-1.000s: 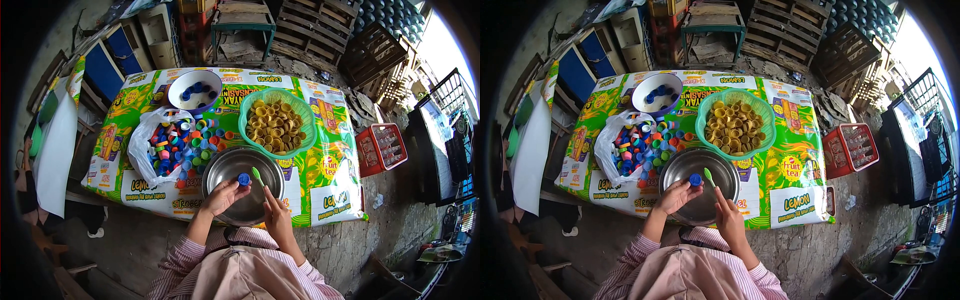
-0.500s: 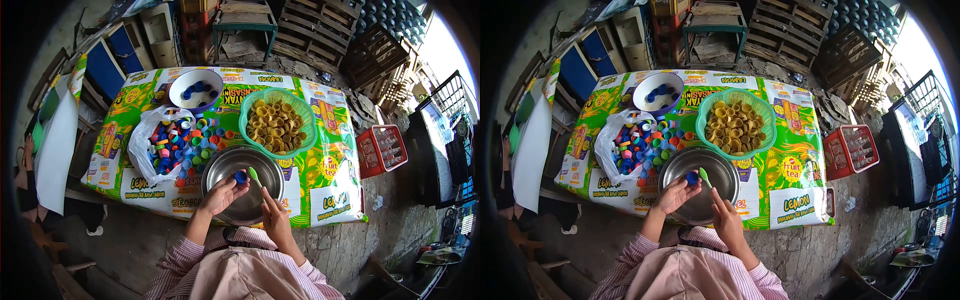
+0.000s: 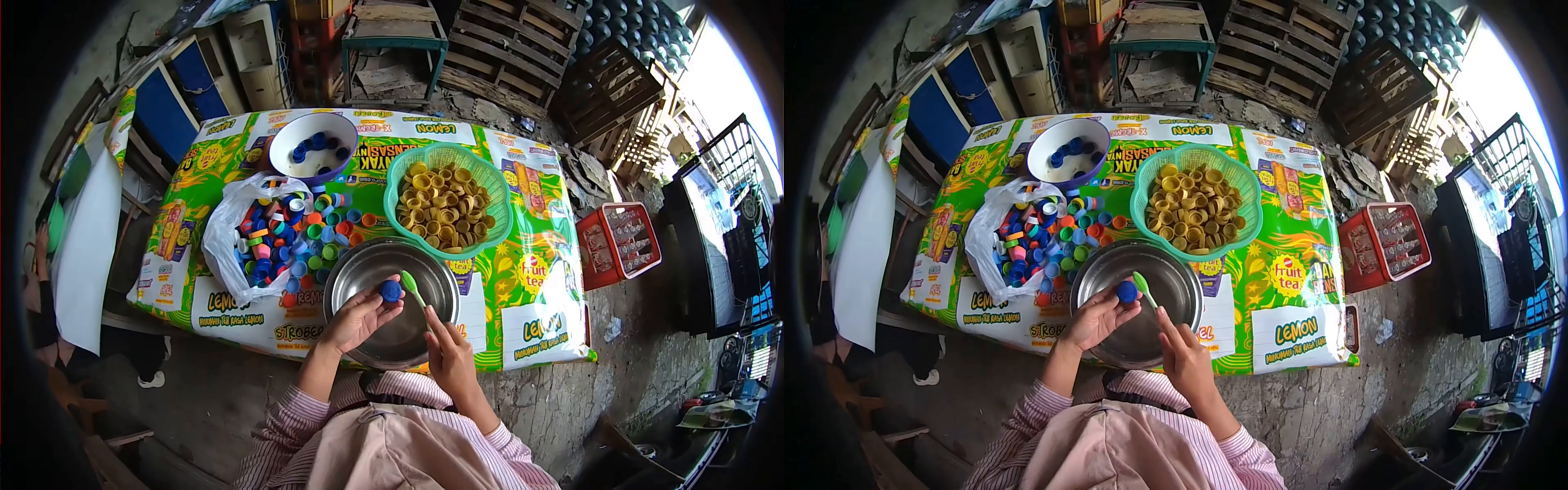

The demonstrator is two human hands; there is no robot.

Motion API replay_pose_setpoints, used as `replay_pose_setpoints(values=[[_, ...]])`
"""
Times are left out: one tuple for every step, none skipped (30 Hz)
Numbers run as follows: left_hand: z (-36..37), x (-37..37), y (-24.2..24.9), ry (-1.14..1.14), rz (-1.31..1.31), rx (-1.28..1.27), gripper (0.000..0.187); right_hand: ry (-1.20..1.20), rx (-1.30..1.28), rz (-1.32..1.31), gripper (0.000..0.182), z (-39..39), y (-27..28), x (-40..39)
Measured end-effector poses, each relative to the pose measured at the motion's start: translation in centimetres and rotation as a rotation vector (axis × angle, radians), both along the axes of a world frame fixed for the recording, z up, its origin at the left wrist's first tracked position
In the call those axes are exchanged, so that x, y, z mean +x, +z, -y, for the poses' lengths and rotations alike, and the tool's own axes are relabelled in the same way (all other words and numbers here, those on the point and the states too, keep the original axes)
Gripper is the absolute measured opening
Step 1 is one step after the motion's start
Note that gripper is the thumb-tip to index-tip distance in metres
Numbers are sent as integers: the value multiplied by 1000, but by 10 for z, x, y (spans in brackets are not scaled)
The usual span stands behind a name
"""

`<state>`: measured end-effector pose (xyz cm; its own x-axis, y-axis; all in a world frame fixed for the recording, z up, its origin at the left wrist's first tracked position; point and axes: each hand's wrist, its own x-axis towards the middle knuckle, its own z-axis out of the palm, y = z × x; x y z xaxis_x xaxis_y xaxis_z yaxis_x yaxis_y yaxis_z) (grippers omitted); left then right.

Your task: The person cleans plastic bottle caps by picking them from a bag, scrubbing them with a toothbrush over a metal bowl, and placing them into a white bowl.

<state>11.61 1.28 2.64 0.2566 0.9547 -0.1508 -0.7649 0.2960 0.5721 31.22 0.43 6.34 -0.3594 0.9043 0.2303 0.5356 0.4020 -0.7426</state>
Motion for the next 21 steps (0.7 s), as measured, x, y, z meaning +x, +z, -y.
replay_pose_setpoints(values=[[0, 0, 2, 3, 0, 0, 42, 81, 17, -2, 46, 3, 1, -1], [0, 0, 4, -5, 60, -4, 42, 161, 35, -5, 45, 5, 2, -2], [0, 0, 6, -13, 120, -9, 42, 122, 6, -3, 43, 5, -2, -3], [-1, -1, 5, -7, 117, -4, 42, 128, 11, -5, 43, 3, -5, -3], [-3, -2, 2, -5, 99, 16, 41, 53, 33, -2, 45, 0, -7, -1], [-1, -2, -2, -3, 82, 25, 41, -23, 44, 1, 47, 1, -8, 1], [-1, -2, 0, 4, 65, 31, 42, 49, 42, -1, 48, 3, -4, 1], [1, -1, 2, 7, 62, 22, 42, 51, 33, -5, 48, 6, -7, -1], [2, 1, 6, 27, 52, 5, 40, 78, 0, -35, 47, 9, -11, -2], [1, 2, 9, 46, 42, -6, 39, 103, -28, -64, 47, 9, -14, -3], [0, 1, 4, 25, 6, -8, 39, 31, -7, -60, 46, 4, -15, -3], [1, 1, 1, 29, 10, -8, 39, -10, -54, 7, 46, 1, -12, 1], [2, 0, 0, 21, 25, 1, 38, 11, -36, -2, 46, 2, -9, 2], [2, -1, -1, 10, 39, 9, 38, 29, -17, -12, 46, 3, -7, 2], [2, -1, -4, 10, 39, 9, 38, 29, -18, -12, 46, 5, -8, 1], [2, -1, -5, 20, 59, 23, 38, 97, -13, -4, 46, 9, -9, 0], [1, -1, -6, 31, 79, 38, 37, 165, -7, 4, 45, 11, -9, -1], [1, -2, -6, 32, 79, 38, 37, 166, -7, 4, 45, 9, -10, -1], [1, -3, -6, 19, 80, 8, 33, 98, -23, -14, 45, 6, -12, -2], [2, -4, -5, 7, 81, -22, 28, 31, -40, -33, 45, 3, -14, -2], [4, -4, -4, 10, 78, -24, 28, 24, -58, -10, 46, 1, -14, 1]])
